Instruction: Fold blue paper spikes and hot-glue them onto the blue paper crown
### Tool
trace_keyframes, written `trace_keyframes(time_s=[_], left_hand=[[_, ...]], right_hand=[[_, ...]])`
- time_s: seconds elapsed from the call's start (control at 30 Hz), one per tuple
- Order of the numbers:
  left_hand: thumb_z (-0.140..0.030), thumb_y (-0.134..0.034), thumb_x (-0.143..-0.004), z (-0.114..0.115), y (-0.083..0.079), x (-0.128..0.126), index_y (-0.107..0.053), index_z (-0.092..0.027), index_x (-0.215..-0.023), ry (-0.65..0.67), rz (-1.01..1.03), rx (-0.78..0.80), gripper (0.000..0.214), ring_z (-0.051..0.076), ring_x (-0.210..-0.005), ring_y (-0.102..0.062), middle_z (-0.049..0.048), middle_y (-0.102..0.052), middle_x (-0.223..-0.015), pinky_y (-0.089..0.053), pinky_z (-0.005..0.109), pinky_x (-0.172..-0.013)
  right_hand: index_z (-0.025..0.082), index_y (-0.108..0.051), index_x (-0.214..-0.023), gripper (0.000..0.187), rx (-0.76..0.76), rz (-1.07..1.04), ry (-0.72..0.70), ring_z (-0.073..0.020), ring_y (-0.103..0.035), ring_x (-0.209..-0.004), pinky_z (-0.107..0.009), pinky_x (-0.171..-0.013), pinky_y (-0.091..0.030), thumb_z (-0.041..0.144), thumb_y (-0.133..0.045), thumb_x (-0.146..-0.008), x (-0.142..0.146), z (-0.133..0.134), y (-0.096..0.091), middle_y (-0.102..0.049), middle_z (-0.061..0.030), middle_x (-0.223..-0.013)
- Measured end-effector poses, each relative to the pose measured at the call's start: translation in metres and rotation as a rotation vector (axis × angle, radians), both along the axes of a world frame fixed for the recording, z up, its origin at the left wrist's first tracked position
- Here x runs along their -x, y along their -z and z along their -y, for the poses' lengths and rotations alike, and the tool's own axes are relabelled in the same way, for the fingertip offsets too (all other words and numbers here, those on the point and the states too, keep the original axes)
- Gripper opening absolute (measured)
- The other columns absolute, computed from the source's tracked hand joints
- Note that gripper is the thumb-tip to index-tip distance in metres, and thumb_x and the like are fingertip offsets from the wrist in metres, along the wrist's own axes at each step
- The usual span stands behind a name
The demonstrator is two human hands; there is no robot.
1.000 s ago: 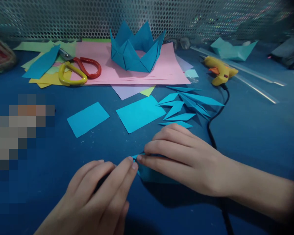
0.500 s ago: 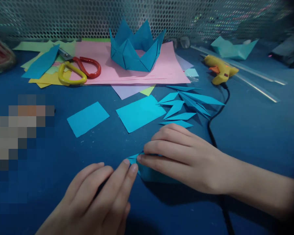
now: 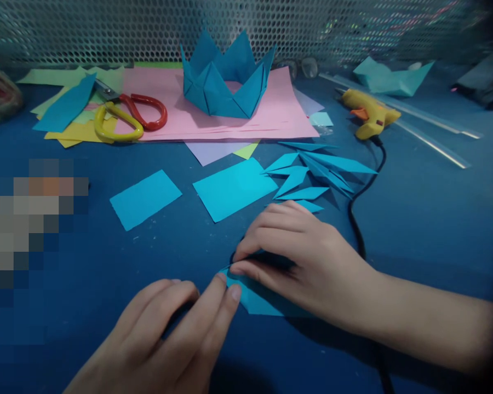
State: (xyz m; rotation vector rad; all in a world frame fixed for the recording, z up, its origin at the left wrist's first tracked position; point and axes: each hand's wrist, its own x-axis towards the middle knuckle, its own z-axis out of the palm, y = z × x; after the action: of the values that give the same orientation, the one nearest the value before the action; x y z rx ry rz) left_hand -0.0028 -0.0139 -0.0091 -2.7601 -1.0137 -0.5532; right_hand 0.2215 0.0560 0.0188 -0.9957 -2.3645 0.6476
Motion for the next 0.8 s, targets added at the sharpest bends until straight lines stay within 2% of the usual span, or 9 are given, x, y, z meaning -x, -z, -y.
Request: trace_keyframes(time_s=[0.2, 0.37, 0.6, 0.8], left_hand=[[-0.012, -0.048, -0.091, -0.0006, -0.0059, -0.0005, -0.060, -0.018, -0.125, -0.007, -0.003, 0.006, 0.037, 0.019, -0.105, -0.053, -0.0009, -0.067, -0.120, -0.022, 0.036, -0.121], [-0.013, -0.048, -0.090, -0.0013, -0.0061, -0.0009, -0.061, -0.020, -0.125, -0.008, -0.002, 0.006, 0.038, 0.020, -0.106, -0.053, -0.0007, -0.065, -0.124, -0.021, 0.037, -0.121], [-0.008, -0.043, -0.090, -0.0025, -0.0039, 0.0004, -0.061, -0.016, -0.125, 0.058, -0.009, -0.053, 0.040, 0.018, -0.107, -0.053, 0.0005, -0.061, -0.127, -0.022, 0.035, -0.121], [-0.008, -0.044, -0.092, 0.0000, -0.0005, -0.0001, -0.062, -0.018, -0.123, 0.020, 0.036, -0.034, 0.038, 0.017, -0.109, -0.053, 0.0013, -0.060, -0.127, -0.025, 0.034, -0.119]], right_hand=[[0.019, -0.067, -0.080, 0.011, 0.058, -0.014, 0.025, -0.0138, -0.061, -0.078, -0.029, -0.074, -0.037, 0.021, -0.068, -0.091, 0.0005, -0.0018, 0.0006, -0.071, 0.0022, -0.079], [0.018, -0.067, -0.081, 0.014, -0.012, -0.021, 0.021, -0.0142, -0.060, -0.076, -0.030, -0.072, -0.038, 0.023, -0.065, -0.093, 0.0001, 0.0005, 0.0020, -0.071, 0.0013, -0.078], [0.014, -0.068, -0.082, 0.016, -0.062, -0.044, 0.008, -0.0150, -0.057, -0.074, -0.030, -0.071, -0.038, 0.019, -0.061, -0.095, 0.0027, 0.0018, 0.0041, -0.069, -0.0016, -0.076], [0.014, -0.068, -0.082, 0.019, -0.161, 0.034, -0.019, -0.0149, -0.058, -0.075, -0.031, -0.073, -0.035, 0.021, -0.058, -0.097, 0.0001, 0.0007, 0.0037, -0.069, -0.0018, -0.078]])
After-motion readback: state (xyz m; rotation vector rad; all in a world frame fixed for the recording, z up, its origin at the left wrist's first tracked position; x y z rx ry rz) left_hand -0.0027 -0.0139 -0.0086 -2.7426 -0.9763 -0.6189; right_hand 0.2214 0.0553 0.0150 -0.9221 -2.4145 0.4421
